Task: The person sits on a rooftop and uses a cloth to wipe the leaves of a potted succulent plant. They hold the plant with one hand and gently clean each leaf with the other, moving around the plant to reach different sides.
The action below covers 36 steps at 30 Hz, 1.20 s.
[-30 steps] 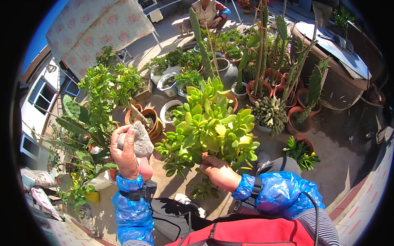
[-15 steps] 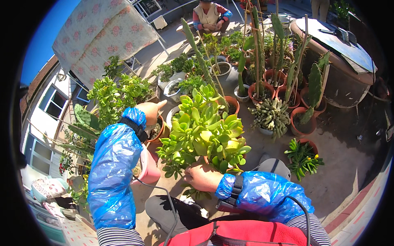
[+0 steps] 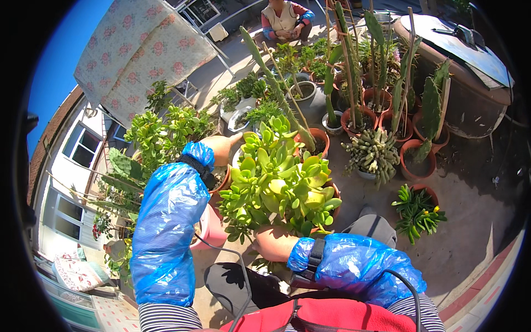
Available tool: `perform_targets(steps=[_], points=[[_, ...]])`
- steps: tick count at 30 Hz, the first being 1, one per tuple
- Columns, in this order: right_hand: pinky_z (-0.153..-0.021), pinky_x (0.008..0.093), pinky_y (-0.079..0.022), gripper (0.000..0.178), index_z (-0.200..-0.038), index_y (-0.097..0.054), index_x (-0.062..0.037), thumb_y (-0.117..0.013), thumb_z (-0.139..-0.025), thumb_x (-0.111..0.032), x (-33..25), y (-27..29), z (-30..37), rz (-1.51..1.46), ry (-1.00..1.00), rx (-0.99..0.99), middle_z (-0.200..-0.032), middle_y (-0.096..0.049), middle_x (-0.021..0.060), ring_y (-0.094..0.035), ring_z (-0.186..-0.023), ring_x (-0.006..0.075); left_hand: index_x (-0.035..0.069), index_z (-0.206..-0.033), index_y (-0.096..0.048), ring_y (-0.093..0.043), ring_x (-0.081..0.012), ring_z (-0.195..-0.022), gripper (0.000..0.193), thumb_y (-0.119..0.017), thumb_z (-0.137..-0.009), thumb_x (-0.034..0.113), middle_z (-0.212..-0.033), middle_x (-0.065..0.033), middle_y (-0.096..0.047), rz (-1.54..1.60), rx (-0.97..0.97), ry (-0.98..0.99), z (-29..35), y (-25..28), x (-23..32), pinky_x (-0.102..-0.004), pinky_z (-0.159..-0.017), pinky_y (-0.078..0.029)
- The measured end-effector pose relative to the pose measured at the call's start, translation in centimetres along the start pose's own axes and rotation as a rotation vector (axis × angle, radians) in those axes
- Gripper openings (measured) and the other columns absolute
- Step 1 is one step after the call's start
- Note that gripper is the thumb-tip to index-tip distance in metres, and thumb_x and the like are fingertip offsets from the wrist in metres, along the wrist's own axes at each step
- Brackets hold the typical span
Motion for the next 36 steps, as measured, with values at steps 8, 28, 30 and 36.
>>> perform_targets(steps=[8,28,30,36], points=[[-0.076,0.0476,-0.058,0.029,-0.106,-0.072,0.0022,-0.069,-0.096,-0.025,0.5,-0.6,0.0,0.000,0.086,0.112,-0.094,-0.072,0.0248,-0.072,-0.085,0.0402,0.015,-0.167,-0.024,-0.071,-0.0405,-0.102,0.091,-0.068,-0.087,0.015,-0.114,-0.0254,-0.072,0.012,-0.080,0.103,2.3,1.5,1.8,-0.0508,-0.088,-0.056],[-0.085,0.0451,-0.059,0.037,-0.121,-0.070,0.0018,-0.071,-0.096,-0.026,-0.5,0.1,1.0,0.058,0.057,0.039,-0.107,-0.072,0.0236,-0.072,-0.097,0.0394,0.000,-0.124,-0.066,-0.072,-0.0205,-0.100,0.027,-0.069,-0.100,0.013,-0.111,-0.0111,-0.073,1.965,1.356,0.533,24.2,-17.3,0.3,-0.0345,-0.089,-0.060],[-0.086,0.0450,-0.059,0.038,-0.122,-0.070,0.0022,-0.071,-0.096,-0.026,-0.4,0.1,0.9,0.016,0.065,0.030,-0.109,-0.072,0.0241,-0.072,-0.098,0.0395,0.000,-0.124,-0.067,-0.072,-0.0228,-0.101,0.030,-0.064,-0.103,0.021,-0.115,-0.0101,-0.074,2.123,1.490,0.594,23.4,-20.6,1.4,-0.0381,-0.093,-0.059],[-0.090,0.0449,-0.058,0.040,-0.125,-0.067,0.0033,-0.071,-0.097,-0.026,-0.4,0.0,1.0,-0.002,0.099,0.058,-0.113,-0.071,0.0243,-0.071,-0.103,0.0400,0.006,-0.123,-0.069,-0.075,-0.0236,-0.093,0.035,-0.057,-0.105,0.034,-0.111,-0.0070,-0.077,2.601,1.252,0.589,22.0,-27.3,3.5,-0.0402,-0.074,-0.061]])
Point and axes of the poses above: each hand's wrist, its own z-axis away from the middle knuckle, its own y-axis out of the back of the hand, x = y × z, the point moved 3 cm from there along -z, towards the middle knuckle
